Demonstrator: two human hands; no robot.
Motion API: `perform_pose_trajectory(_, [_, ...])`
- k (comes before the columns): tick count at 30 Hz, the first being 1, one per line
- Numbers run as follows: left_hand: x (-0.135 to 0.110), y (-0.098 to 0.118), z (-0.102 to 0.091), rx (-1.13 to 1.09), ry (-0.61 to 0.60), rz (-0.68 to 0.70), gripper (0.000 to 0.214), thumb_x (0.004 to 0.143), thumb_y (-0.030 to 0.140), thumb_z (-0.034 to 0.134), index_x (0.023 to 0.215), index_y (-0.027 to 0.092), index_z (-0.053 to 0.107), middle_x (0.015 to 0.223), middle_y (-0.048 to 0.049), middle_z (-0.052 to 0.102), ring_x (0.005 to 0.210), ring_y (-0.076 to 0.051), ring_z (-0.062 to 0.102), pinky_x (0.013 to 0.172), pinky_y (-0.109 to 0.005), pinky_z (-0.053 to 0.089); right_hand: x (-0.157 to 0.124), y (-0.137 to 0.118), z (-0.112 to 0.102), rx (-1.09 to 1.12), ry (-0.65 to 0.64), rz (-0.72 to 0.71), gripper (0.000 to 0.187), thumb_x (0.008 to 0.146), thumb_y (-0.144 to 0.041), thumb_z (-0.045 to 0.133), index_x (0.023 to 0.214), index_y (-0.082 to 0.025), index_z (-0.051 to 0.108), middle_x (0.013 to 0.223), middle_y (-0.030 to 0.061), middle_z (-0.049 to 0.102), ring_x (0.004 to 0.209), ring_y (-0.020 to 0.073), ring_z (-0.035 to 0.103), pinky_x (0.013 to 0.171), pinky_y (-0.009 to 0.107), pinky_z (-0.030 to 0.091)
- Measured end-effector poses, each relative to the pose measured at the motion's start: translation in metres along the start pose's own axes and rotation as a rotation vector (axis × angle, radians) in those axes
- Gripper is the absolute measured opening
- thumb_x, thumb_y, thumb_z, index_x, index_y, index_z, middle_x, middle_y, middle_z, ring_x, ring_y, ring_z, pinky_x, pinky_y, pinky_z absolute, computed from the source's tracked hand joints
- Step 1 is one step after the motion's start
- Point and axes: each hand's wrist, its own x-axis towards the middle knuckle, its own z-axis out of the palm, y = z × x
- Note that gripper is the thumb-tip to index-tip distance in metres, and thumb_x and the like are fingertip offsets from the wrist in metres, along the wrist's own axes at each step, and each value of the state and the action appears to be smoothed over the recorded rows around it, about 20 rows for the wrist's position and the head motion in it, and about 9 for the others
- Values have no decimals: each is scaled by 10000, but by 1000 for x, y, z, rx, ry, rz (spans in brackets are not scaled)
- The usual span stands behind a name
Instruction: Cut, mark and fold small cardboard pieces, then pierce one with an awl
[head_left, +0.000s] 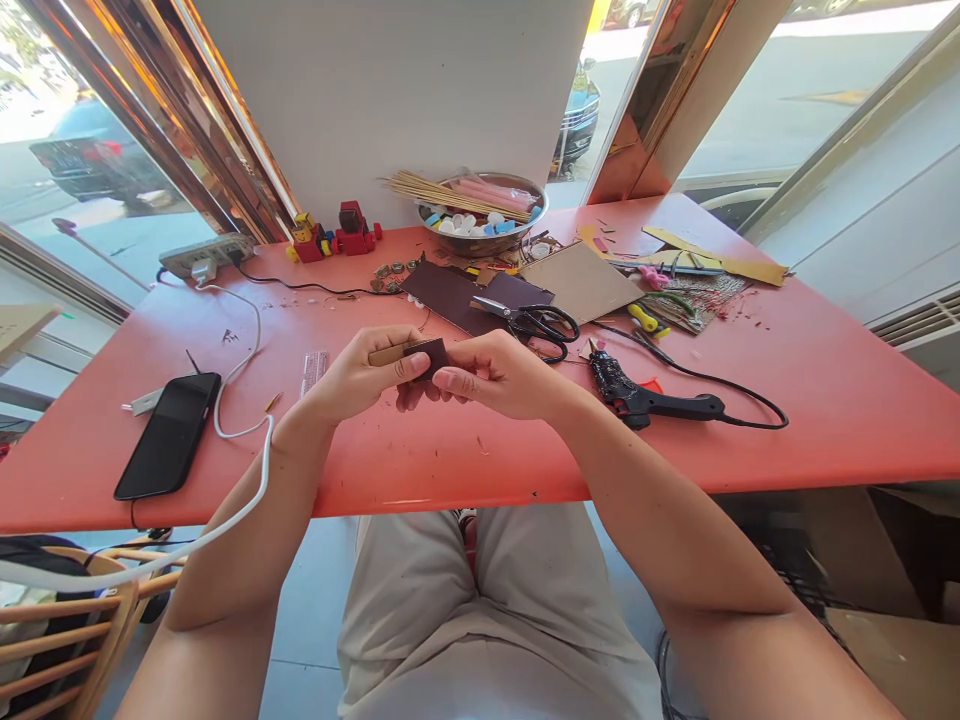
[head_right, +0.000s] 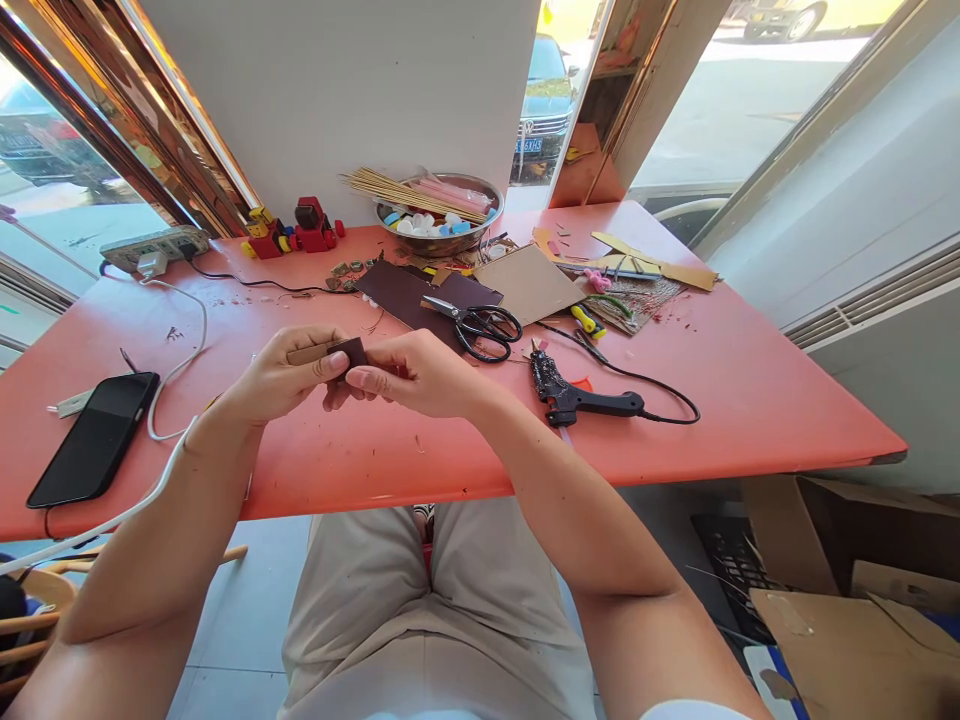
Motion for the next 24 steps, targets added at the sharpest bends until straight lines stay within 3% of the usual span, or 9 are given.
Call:
perform_pose_trajectory(10, [-7,8,-2,60,-104,13,588,672,698,924,785,201,630,674,-55,722,565,-158,658,489,-248,526,0,-3,2,69,-38,73,652,915,-794,607,685,-186,647,651,12,654,578,99,548,554,236,445])
perform_pose_trajectory(15, [-8,7,-2,136,-133,21,487,671,533,970,787,208,627,711,-34,728,639,-172,690,549,-254,560,1,0,3,21,-45,98,528,981,-591,592,639,-190,620,586,-2,619,536,90,509,522,227,393])
perform_pose_trajectory(19, [-8,4,0,162,-114,18,346,739,408,896,766,214,611,668,-2,691,579,-141,646,517,-235,528,0,4,6,-58,5,93,436,970,-412,564,595,-191,600,521,-26,549,508,78,455,511,226,342])
perform_pose_trajectory(24, [-8,4,1,194,-151,43,198,750,279,767,713,218,583,626,-7,689,528,-128,617,472,-218,488,2,8,12,-59,38,64,375,925,-362,570,599,-185,622,498,-47,490,495,71,377,488,238,274])
